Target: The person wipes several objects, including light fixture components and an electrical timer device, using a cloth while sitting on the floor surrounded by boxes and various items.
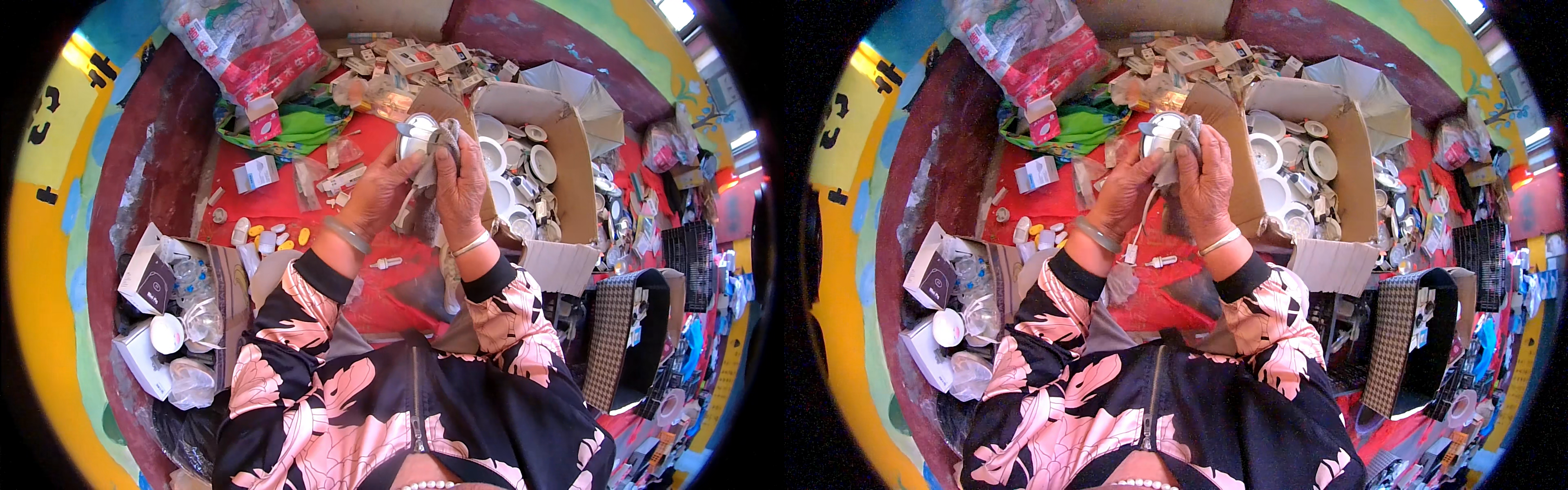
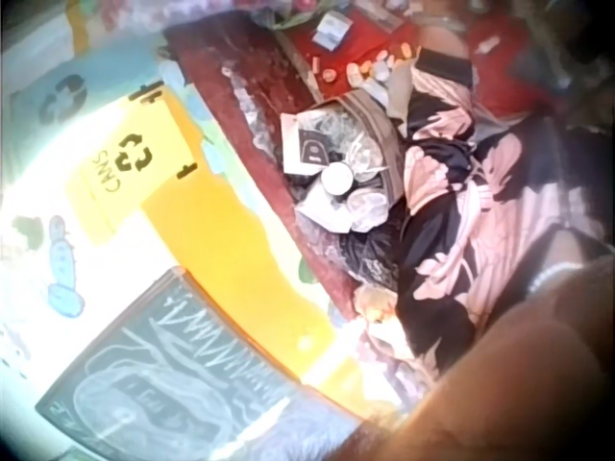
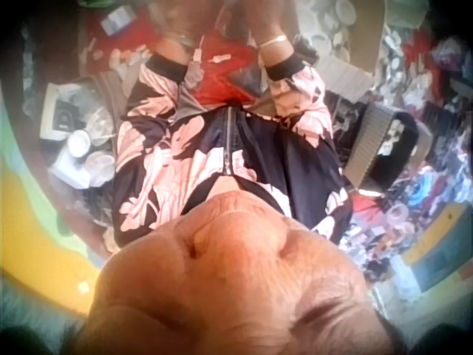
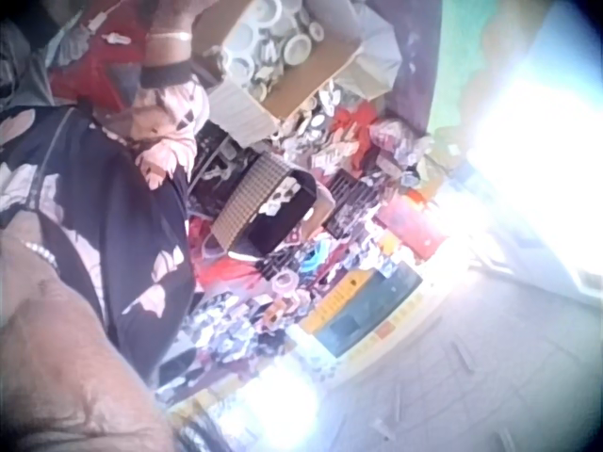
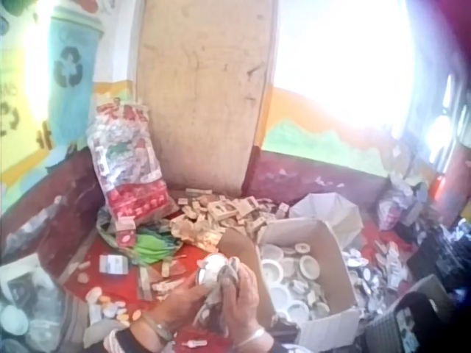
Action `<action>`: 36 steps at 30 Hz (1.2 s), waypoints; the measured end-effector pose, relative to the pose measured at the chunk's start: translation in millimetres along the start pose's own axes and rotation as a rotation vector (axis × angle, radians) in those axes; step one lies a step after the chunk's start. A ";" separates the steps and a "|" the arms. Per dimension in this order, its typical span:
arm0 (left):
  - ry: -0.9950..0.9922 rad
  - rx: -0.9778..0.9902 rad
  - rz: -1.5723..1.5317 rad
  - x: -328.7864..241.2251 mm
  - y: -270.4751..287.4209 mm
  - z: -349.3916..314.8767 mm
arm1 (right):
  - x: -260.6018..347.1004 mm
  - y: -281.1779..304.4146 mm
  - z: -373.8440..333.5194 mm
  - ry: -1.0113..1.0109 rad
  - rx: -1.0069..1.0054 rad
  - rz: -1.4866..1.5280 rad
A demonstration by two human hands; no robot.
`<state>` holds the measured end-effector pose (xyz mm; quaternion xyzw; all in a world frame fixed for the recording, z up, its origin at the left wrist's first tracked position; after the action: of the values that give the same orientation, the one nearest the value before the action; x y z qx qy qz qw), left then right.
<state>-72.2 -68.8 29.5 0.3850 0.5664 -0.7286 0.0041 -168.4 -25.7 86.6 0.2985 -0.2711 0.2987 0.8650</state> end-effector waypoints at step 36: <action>0.312 0.245 0.439 25.7 7.5 -23.2 | 0.9 -10.8 6.5 -0.107 0.739 0.377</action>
<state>-74.0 -41.2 7.3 0.6033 0.3712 -0.7053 0.0279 -162.4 -36.7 87.7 0.5491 -0.2401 0.5131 0.6144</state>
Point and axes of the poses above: each hand's wrist, its own z-axis towards the middle knuckle, its own y-axis out of the back of the hand, x = y × z, the point moved 10 cm from there along z, towards the middle knuckle, and after that the axes turned 6 degrees about -z, right-handed, at the moved point
